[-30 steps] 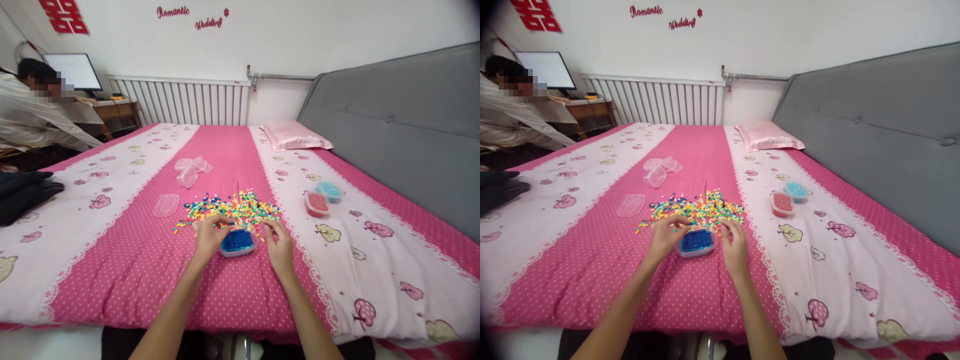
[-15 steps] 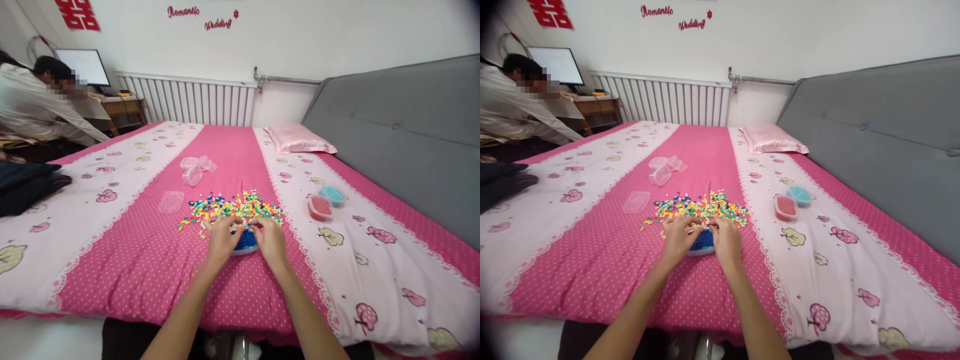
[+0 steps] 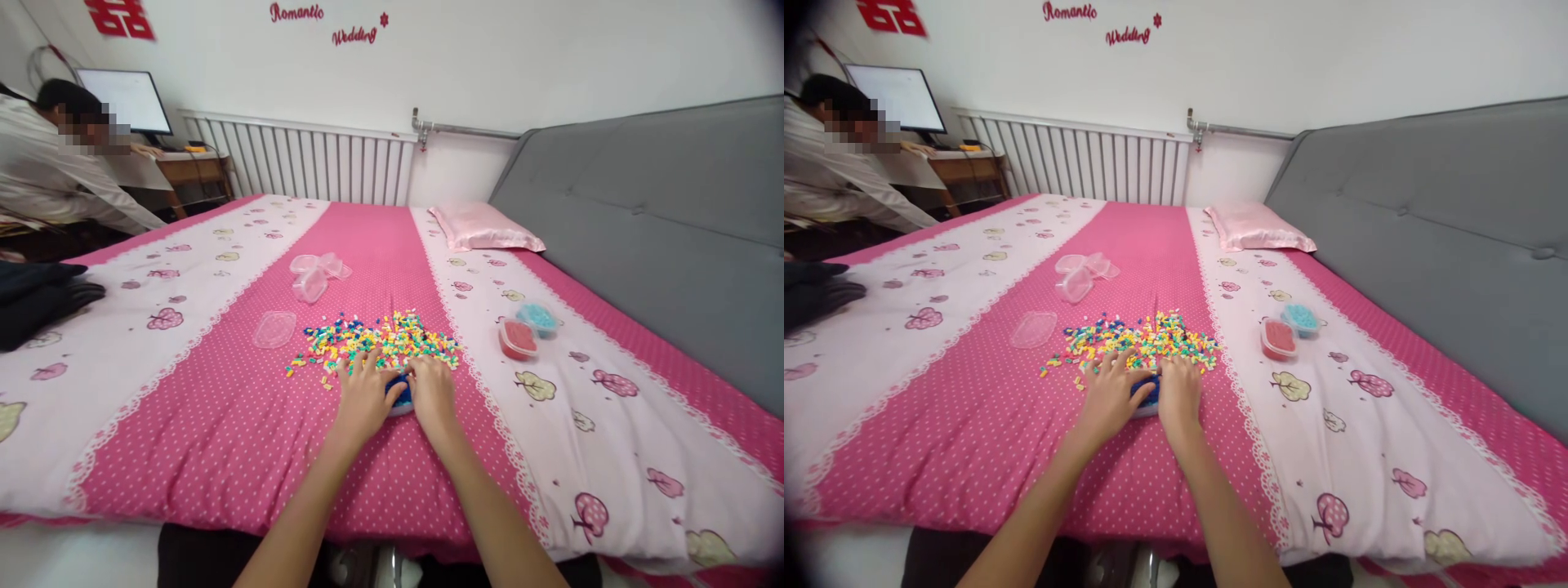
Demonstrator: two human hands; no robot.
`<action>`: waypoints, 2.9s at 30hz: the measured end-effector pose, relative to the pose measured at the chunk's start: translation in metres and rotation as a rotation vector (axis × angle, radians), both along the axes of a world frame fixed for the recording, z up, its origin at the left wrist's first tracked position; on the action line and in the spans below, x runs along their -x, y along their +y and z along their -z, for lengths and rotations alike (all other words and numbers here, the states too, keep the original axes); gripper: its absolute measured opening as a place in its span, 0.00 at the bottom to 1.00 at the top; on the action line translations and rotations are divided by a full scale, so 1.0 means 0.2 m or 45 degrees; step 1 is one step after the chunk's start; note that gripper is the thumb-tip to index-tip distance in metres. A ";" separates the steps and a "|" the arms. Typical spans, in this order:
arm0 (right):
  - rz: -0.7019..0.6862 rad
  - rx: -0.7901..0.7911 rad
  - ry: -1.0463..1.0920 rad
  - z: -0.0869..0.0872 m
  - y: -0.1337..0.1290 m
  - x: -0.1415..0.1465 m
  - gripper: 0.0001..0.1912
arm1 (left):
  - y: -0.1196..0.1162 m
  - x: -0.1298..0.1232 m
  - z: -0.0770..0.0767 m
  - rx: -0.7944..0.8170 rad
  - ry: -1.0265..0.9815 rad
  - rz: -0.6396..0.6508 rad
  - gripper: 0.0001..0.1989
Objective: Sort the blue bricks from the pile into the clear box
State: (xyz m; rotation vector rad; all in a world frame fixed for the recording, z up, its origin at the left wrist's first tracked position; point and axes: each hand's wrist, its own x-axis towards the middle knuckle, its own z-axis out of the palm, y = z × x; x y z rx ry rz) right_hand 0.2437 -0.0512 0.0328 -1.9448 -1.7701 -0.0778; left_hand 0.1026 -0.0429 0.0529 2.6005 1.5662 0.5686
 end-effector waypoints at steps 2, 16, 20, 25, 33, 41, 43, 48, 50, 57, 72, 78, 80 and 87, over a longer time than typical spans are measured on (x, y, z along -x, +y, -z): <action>-0.006 -0.016 -0.005 0.00 0.01 -0.01 0.12 | 0.00 0.00 0.00 0.007 0.004 0.001 0.13; -0.003 -0.029 -0.012 0.03 0.01 -0.02 0.13 | -0.01 -0.01 0.00 -0.002 0.043 -0.009 0.14; -0.002 -0.041 -0.021 0.03 -0.01 -0.02 0.13 | -0.01 -0.01 0.00 -0.002 0.058 -0.008 0.14; -0.014 -0.044 -0.008 0.03 -0.01 -0.02 0.13 | -0.01 -0.01 0.00 0.008 0.051 -0.001 0.14; -0.036 -0.118 0.116 0.04 -0.03 -0.02 0.14 | -0.02 -0.01 -0.01 -0.008 0.015 -0.002 0.13; -0.004 -0.306 0.415 0.10 -0.06 -0.13 0.15 | 0.16 0.10 -0.02 -0.102 -0.073 -0.256 0.14; 0.040 -0.359 0.491 0.17 -0.09 -0.17 0.17 | 0.27 0.12 -0.01 -0.088 -0.007 -0.296 0.15; 0.056 -0.394 0.601 0.34 -0.13 -0.21 0.17 | 0.49 0.10 0.06 -0.049 0.147 -0.214 0.15; 0.024 -0.390 0.622 0.36 -0.14 -0.21 0.17 | 0.53 0.08 0.09 -0.041 0.197 -0.189 0.14; -0.021 -0.360 0.663 0.35 -0.13 -0.20 0.15 | 0.57 0.07 0.11 -0.038 0.285 -0.113 0.13; -0.027 -0.351 0.690 0.39 -0.14 -0.20 0.16 | 0.63 0.07 0.11 -0.098 0.368 -0.003 0.13; -0.032 -0.337 0.685 0.39 -0.14 -0.20 0.17 | 0.58 0.09 0.12 -0.148 0.295 0.001 0.11; -0.038 -0.336 0.688 0.39 -0.14 -0.20 0.17 | 0.57 0.10 0.12 -0.152 0.257 -0.002 0.10; -0.033 -0.336 0.704 0.42 -0.15 -0.21 0.18 | 0.48 0.13 0.02 -0.157 0.030 -0.048 0.09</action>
